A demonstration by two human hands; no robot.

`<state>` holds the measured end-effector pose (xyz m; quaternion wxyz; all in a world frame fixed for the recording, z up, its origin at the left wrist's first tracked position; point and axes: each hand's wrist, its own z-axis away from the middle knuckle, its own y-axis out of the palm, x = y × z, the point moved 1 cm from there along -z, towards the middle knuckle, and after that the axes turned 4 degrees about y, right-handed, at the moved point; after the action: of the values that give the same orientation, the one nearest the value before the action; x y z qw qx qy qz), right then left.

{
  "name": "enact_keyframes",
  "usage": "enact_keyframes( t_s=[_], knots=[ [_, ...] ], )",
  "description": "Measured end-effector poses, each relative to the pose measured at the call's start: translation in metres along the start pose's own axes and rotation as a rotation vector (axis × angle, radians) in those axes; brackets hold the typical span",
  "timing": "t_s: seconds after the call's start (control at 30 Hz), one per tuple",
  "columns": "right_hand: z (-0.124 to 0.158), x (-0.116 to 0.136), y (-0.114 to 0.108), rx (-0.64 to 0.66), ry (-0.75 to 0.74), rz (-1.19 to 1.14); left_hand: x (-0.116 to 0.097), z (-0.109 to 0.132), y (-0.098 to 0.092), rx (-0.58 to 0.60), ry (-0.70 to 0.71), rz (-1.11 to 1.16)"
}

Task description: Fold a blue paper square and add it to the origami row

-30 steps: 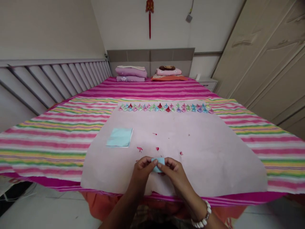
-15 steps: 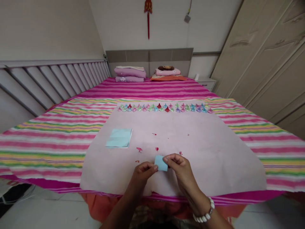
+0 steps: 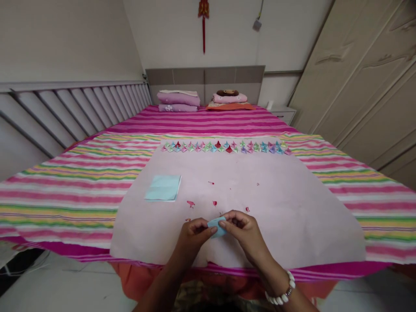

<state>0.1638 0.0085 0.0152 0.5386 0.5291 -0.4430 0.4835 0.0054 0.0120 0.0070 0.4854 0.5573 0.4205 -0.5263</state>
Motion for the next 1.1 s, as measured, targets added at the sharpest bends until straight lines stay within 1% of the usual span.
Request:
enact_keyframes(
  t_s=[0.13,0.2,0.27,0.37,0.43,0.53,0.7,0.87,0.93,1.1],
  knots=[
    [0.001,-0.004,0.001,0.001,0.02,-0.046,0.004,0.002,0.004,-0.028,0.003,0.047],
    [0.002,-0.003,0.0,-0.002,0.017,-0.031,0.004,0.002,0.004,-0.051,0.01,0.025],
    [0.002,-0.002,-0.001,0.002,0.018,-0.011,0.002,0.003,0.002,-0.074,0.062,-0.039],
    [0.002,-0.001,-0.002,0.013,0.018,0.015,-0.002,0.003,-0.004,-0.038,0.135,-0.153],
    [0.002,-0.002,-0.001,0.02,0.021,0.015,-0.003,0.003,-0.006,0.002,0.125,-0.179],
    [0.002,-0.003,0.001,-0.001,0.017,-0.019,-0.001,0.003,-0.006,0.028,0.093,-0.119],
    [0.003,-0.005,0.002,-0.035,0.019,-0.095,0.0,0.002,-0.001,0.06,0.067,0.005],
    [0.004,-0.005,0.0,0.023,-0.002,-0.06,-0.003,-0.003,0.0,-0.003,0.043,0.126],
    [0.004,-0.004,0.0,0.036,0.008,-0.056,-0.007,-0.003,0.0,-0.008,0.044,0.135],
    [0.004,0.001,0.002,0.044,0.065,-0.082,-0.013,0.002,0.003,0.048,0.046,0.089]
  ],
)
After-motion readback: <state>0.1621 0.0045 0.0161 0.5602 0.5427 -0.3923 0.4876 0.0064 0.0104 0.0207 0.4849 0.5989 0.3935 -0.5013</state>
